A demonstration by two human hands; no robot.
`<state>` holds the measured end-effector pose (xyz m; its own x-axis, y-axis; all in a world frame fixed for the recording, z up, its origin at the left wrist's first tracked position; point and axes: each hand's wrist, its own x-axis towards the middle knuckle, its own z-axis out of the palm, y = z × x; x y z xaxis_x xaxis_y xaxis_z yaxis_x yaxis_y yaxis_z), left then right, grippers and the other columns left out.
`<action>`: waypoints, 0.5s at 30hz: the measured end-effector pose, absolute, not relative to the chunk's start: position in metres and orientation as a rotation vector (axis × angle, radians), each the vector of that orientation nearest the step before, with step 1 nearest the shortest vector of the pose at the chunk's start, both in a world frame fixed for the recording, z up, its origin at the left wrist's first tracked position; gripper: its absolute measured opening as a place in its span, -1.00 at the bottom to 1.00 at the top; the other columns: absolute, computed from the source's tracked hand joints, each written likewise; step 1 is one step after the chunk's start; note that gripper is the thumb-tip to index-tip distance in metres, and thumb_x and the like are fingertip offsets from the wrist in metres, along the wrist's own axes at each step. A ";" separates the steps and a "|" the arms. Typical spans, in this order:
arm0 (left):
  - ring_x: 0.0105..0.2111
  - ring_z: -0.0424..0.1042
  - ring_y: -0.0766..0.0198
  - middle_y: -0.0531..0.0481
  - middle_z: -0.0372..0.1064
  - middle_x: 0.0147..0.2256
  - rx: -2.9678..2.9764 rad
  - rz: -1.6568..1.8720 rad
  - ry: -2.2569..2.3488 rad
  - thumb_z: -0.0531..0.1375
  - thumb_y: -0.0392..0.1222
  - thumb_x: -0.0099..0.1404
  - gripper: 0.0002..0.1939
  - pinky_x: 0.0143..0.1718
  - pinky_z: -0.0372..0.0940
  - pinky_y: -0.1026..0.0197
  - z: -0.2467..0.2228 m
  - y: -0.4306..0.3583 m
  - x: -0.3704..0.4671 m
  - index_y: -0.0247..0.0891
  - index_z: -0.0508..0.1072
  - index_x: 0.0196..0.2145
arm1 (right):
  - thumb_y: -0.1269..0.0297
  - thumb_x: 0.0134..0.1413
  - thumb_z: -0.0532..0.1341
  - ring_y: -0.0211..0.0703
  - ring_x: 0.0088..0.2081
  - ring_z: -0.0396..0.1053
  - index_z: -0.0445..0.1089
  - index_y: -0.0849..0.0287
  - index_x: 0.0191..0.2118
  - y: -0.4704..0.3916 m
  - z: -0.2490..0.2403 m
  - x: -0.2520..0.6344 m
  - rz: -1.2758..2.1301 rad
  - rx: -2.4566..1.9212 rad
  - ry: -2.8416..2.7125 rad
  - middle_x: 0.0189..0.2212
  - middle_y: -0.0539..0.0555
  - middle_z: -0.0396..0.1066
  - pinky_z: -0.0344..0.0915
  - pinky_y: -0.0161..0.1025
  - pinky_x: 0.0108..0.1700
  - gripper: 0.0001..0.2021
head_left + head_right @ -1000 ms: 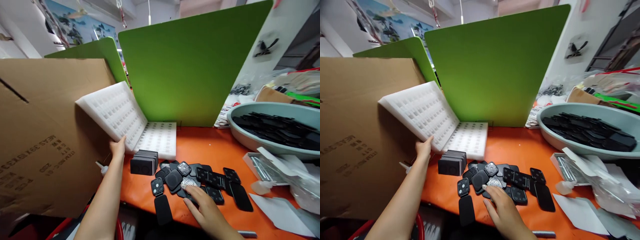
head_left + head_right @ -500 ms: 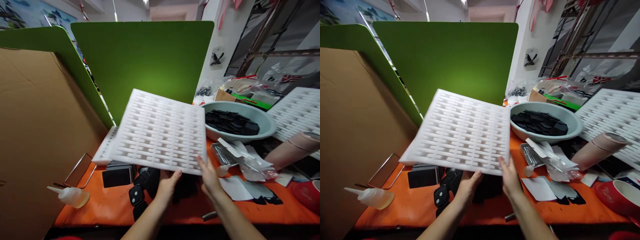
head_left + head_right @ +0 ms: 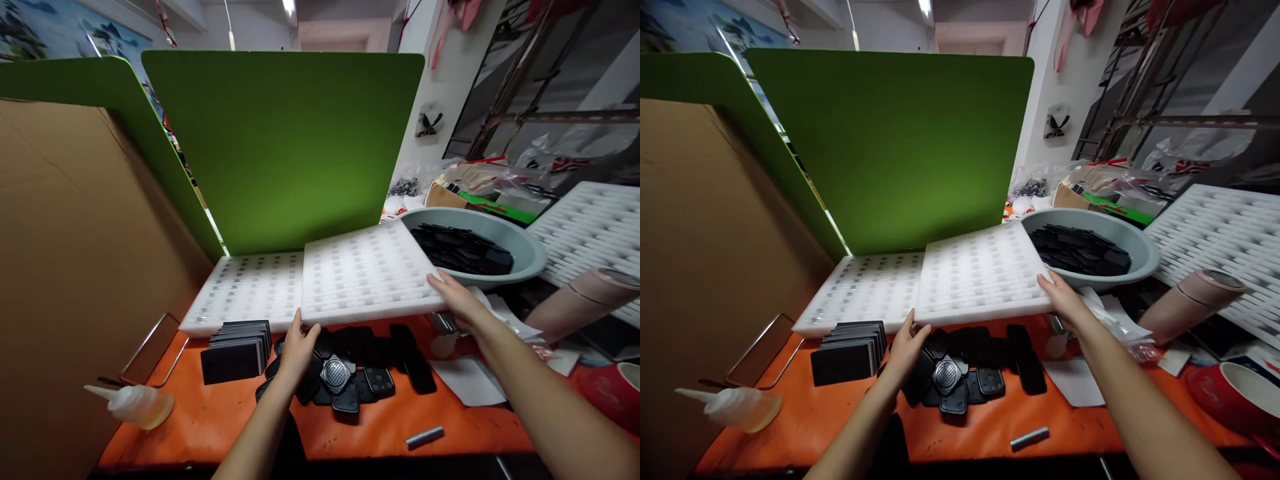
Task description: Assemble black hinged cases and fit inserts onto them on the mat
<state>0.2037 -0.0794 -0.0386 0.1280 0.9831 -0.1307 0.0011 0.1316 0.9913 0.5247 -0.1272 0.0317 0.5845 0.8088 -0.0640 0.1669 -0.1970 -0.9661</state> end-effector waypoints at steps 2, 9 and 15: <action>0.12 0.20 -0.03 -0.32 0.11 0.18 1.372 0.938 1.329 0.23 -0.18 0.11 -0.26 0.13 0.06 0.02 -0.040 -0.080 0.198 -0.38 0.10 0.21 | 0.15 0.10 0.11 -0.06 -0.15 0.45 0.30 0.12 0.05 -0.120 0.024 0.526 0.788 -1.695 -0.858 -0.12 0.10 0.47 0.40 -0.18 -0.15 -0.61; 0.03 0.31 0.01 -0.26 0.26 0.09 1.985 0.783 1.580 0.06 -0.10 0.26 -0.45 0.01 0.21 0.02 -0.030 -0.089 0.190 -0.35 0.18 0.17 | 0.13 0.07 0.12 0.04 0.01 0.34 0.30 0.20 0.07 -0.109 0.018 0.546 0.626 -1.849 -1.085 -0.01 0.14 0.40 0.18 -0.05 0.09 -0.54; -0.21 0.45 0.09 -0.28 0.26 0.08 2.002 0.898 1.592 0.06 -0.11 0.25 -0.46 -0.08 0.30 0.03 -0.039 -0.093 0.197 -0.37 0.21 0.15 | 0.16 0.03 0.16 0.04 -0.02 0.35 0.32 0.16 0.06 -0.100 0.022 0.549 0.783 -1.809 -1.147 -0.04 0.12 0.42 0.23 -0.04 0.05 -0.55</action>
<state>0.1973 -0.0928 -0.0390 0.1324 0.9660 0.2220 0.6895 -0.2507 0.6796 0.5493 -0.0996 0.0218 0.3877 0.9192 -0.0688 0.3983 -0.2344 -0.8868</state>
